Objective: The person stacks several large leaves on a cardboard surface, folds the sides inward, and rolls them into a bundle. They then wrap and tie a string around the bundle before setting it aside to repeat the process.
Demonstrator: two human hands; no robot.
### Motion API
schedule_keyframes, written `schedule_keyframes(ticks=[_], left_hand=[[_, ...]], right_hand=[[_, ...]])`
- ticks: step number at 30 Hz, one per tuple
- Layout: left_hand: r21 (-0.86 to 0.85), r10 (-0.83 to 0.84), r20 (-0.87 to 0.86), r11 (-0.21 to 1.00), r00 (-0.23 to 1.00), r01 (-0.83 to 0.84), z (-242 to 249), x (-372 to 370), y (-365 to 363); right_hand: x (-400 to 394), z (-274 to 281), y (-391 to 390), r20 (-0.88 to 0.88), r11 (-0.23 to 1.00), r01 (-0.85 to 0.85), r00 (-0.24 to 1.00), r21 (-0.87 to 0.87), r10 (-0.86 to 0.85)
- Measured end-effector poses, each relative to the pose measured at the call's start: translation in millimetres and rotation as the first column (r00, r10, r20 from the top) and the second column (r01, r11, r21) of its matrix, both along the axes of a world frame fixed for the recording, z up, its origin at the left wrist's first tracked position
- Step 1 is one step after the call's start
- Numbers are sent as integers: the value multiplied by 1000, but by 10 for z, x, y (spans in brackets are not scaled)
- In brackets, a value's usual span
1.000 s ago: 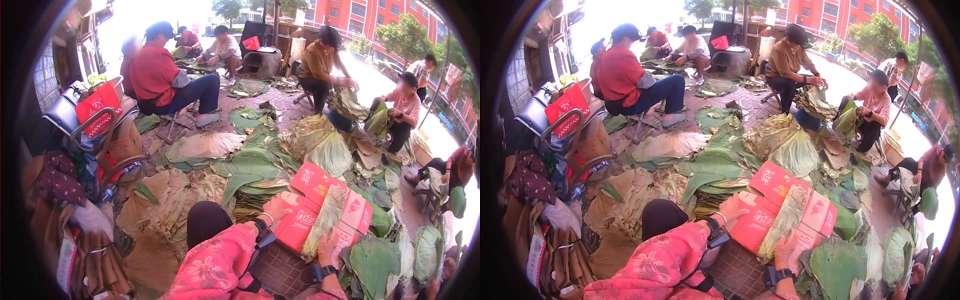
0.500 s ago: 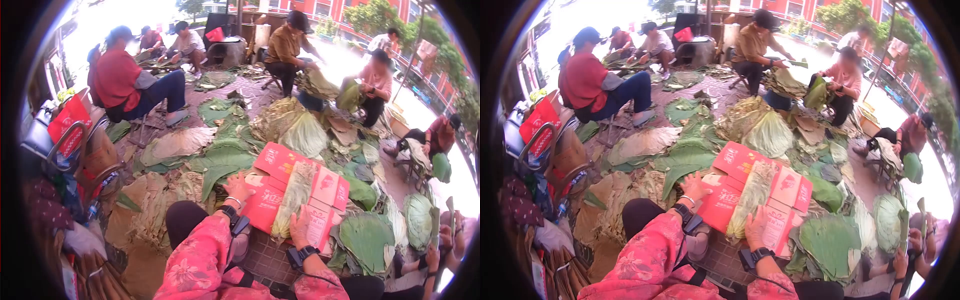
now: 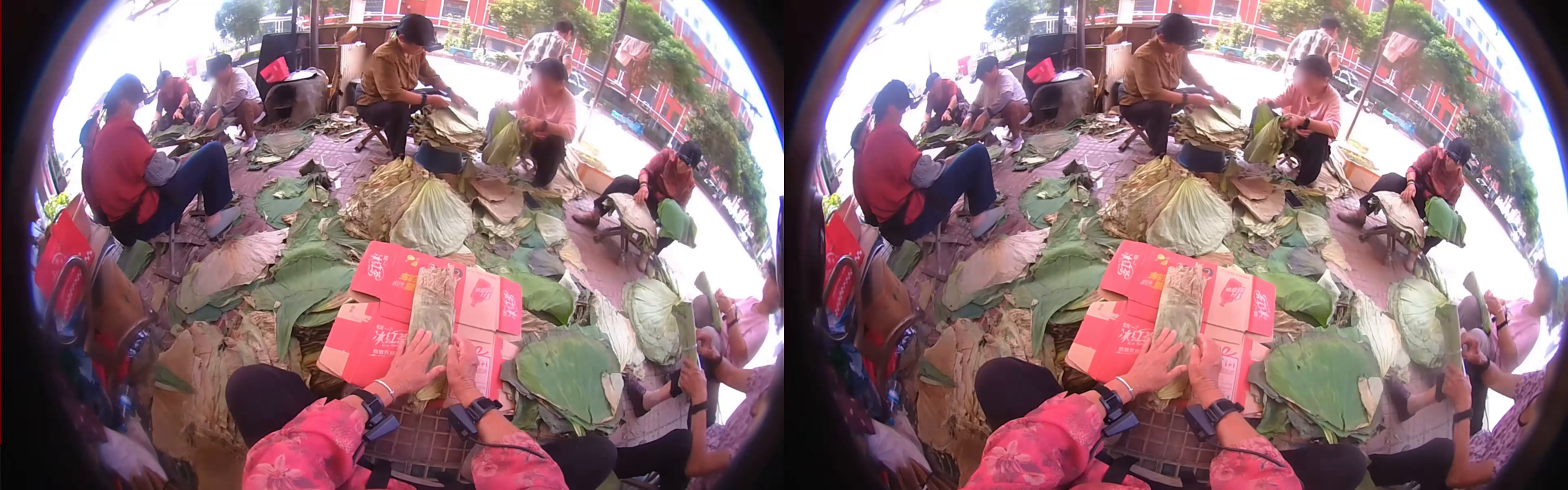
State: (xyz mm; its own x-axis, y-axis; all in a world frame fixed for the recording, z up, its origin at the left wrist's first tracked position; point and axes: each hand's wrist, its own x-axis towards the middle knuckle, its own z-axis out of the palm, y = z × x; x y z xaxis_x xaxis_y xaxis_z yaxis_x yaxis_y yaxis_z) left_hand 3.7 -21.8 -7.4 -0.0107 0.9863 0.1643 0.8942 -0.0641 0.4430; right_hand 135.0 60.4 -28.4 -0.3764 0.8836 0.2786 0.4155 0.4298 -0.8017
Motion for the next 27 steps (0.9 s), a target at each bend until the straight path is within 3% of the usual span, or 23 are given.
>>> schedule_keyframes(ticks=[2, 6, 7, 9, 12, 19, 22, 27], left_hand=[[-88, 52, -108, 994, 993, -62, 132, 109, -42], [-88, 146, -237, 981, 960, -171, 108, 317, -49], [-114, 129, -368, 977, 921, -182, 102, 334, -45], [-61, 137, -258, 986, 956, -157, 64, 304, -27], [-51, 148, -153, 986, 977, -158, 55, 281, -53], [-80, 128, -102, 987, 987, -136, 74, 272, -49], [-68, 123, -94, 989, 988, -130, 91, 246, -40], [-34, 137, -2, 990, 991, -137, 58, 238, -79]], right_hand=[[-77, 105, 168, 31, 977, 49, 998, 207, -57], [-418, 316, 435, 285, 881, -170, 958, 441, 42], [-511, 337, 507, 363, 863, -235, 930, 448, 64], [-666, 315, 648, 516, 824, -368, 849, 432, 108], [-801, 11, 802, 589, 888, -384, 789, 252, 174], [-790, 94, 851, 613, 898, -410, 754, 158, 236], [-820, 101, 971, 527, 842, -346, 845, 414, 88], [-831, -97, 942, 590, 899, -348, 796, 266, 134]])
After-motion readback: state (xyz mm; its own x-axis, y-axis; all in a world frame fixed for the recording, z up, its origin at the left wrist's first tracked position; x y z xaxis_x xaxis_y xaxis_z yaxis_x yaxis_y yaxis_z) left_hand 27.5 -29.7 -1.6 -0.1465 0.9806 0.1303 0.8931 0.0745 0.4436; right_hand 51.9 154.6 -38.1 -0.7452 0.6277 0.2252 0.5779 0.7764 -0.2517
